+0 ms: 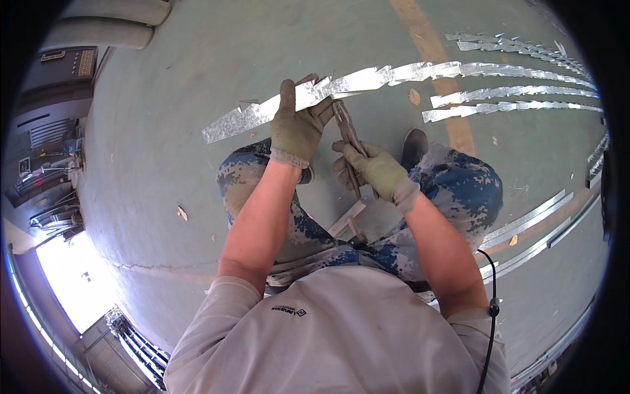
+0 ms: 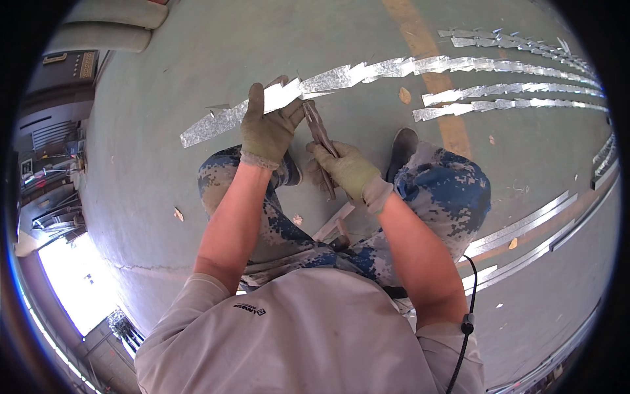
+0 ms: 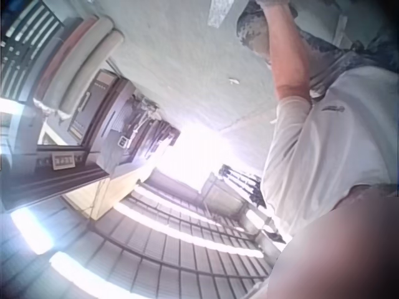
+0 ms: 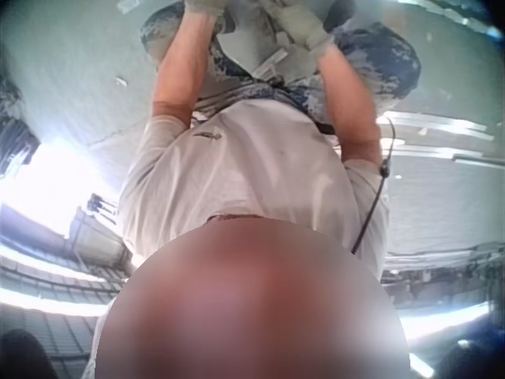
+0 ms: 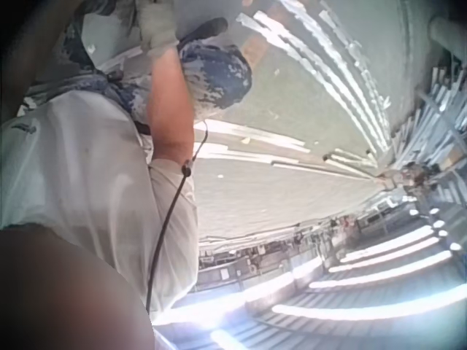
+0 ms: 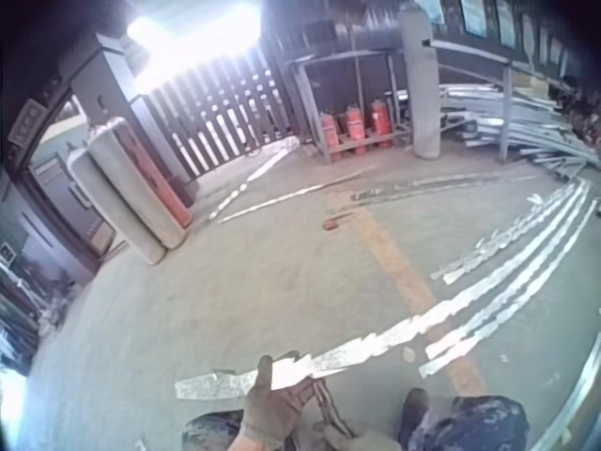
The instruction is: The person kneels on the floor and uses tin snips to cut a long, serrated metal strip into smaller segments. The person repeatedly positions the snips, cuts the strip, and places the cut pieces on the floor.
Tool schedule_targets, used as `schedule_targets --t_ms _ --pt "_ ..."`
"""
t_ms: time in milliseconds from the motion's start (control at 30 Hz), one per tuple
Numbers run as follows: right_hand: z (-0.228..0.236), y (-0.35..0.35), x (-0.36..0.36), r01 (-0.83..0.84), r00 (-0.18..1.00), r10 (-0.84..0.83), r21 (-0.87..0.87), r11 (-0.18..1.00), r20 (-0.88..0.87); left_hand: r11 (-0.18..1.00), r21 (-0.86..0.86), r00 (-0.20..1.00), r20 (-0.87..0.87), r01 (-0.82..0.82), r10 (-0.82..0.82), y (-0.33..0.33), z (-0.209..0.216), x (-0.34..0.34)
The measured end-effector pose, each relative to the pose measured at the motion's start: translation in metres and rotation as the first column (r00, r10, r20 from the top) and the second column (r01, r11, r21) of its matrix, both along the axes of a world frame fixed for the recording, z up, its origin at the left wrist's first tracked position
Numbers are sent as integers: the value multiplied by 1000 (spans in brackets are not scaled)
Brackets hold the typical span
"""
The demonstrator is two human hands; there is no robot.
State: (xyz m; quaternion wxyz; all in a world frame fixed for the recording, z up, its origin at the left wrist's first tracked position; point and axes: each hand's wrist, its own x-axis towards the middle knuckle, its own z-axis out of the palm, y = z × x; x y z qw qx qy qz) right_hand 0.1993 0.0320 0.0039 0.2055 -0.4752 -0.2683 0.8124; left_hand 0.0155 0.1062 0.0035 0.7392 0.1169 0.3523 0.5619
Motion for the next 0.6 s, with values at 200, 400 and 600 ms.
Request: schedule_targets --t_ms 200,400,600 --pt "-11 0 -7 62 997 -64 37 997 47 1000 -14 1000 5 -19 19 1 -1 0" --pt "-5 1 -8 78 996 -79 28 997 51 999 -21 999 3 -31 32 0 4 1" --pt "-4 3 -8 96 993 -100 57 994 67 999 -23 999 12 -37 37 1 1 1"
